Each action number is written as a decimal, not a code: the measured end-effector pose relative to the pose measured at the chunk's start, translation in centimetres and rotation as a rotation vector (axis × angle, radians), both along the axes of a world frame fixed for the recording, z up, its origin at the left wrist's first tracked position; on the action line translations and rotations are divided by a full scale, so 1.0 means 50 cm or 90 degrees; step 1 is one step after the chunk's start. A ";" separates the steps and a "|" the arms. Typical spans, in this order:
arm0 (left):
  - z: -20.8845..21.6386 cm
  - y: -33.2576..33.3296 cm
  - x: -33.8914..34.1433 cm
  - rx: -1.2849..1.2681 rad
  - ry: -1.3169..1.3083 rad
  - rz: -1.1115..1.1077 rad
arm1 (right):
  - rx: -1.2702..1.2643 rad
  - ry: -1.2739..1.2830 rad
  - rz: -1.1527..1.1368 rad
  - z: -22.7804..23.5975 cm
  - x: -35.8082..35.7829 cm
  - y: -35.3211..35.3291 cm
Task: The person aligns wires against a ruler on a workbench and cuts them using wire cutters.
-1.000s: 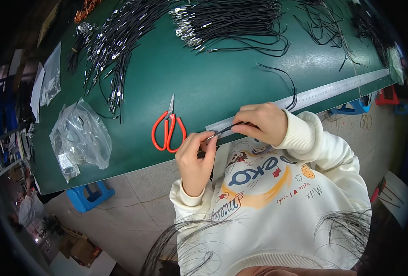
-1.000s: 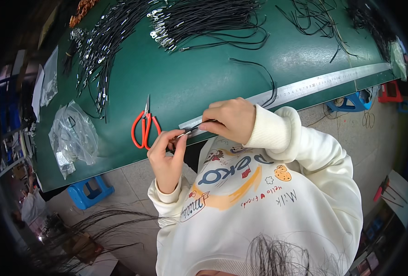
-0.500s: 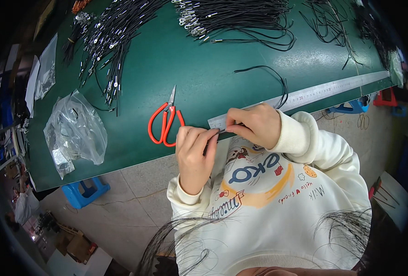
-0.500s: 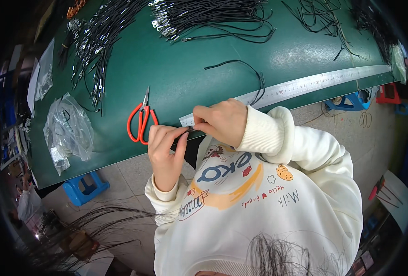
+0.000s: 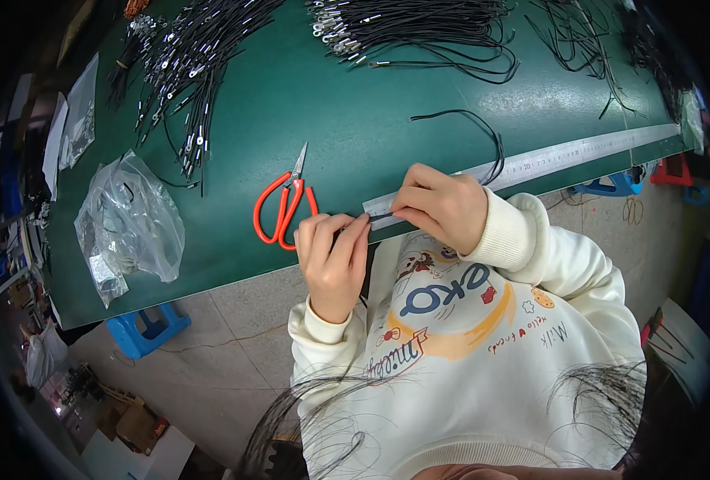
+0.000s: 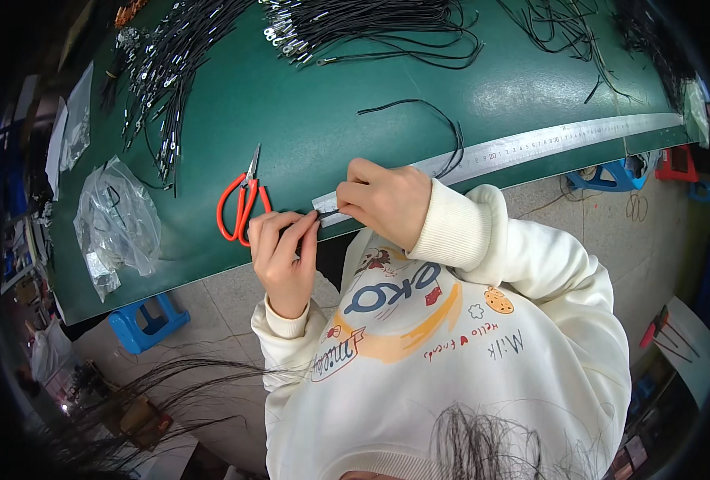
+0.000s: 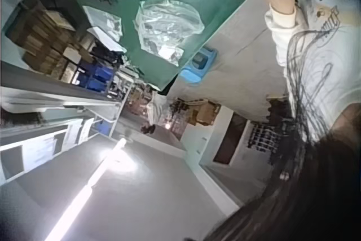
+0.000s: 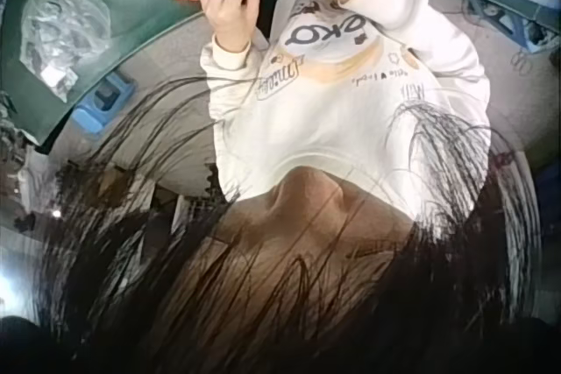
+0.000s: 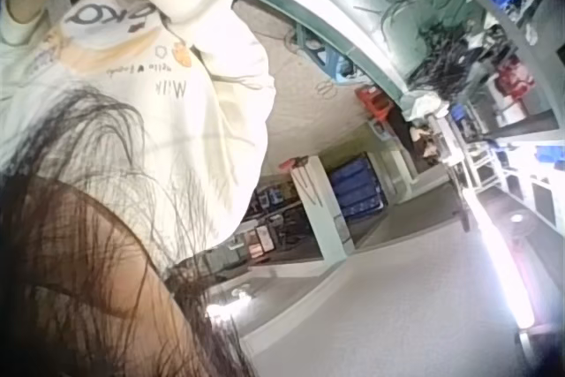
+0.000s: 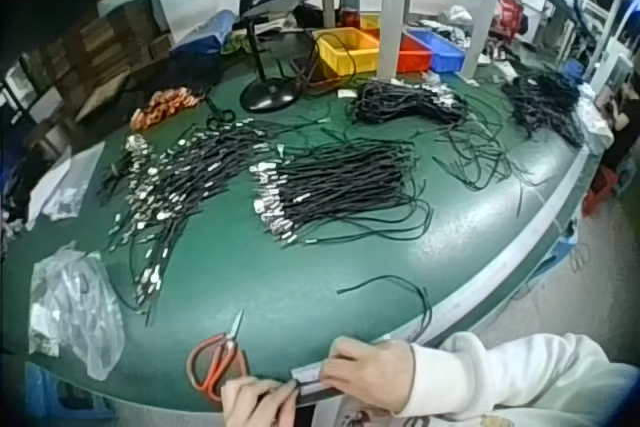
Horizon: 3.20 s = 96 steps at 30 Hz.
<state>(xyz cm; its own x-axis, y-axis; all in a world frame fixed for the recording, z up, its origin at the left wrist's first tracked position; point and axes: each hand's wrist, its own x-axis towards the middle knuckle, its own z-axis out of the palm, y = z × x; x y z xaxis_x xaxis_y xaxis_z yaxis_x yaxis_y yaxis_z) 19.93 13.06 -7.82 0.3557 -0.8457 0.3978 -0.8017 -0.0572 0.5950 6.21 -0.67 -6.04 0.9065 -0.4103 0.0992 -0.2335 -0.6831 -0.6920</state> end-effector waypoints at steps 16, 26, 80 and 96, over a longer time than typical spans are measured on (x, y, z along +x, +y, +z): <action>0.024 -0.006 0.029 0.073 0.022 -0.092 | 0.007 0.004 -0.006 -0.004 -0.001 -0.008; 0.025 -0.004 0.022 0.064 -0.133 -0.150 | -0.046 0.016 -0.034 -0.009 0.005 0.003; 0.006 -0.004 0.028 0.033 -0.025 -0.087 | 0.007 0.176 0.045 0.006 0.010 -0.040; -0.010 0.000 0.012 0.030 -0.040 -0.045 | 0.054 0.226 0.061 0.036 -0.017 -0.064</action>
<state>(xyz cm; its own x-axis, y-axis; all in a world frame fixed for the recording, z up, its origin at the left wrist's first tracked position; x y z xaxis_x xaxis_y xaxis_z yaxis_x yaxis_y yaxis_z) 20.51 13.05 -8.33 0.2703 -0.8860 0.3768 -0.8403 -0.0261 0.5415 5.35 -3.88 -4.24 0.9129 -0.3156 -0.2588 -0.4071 -0.6573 -0.6342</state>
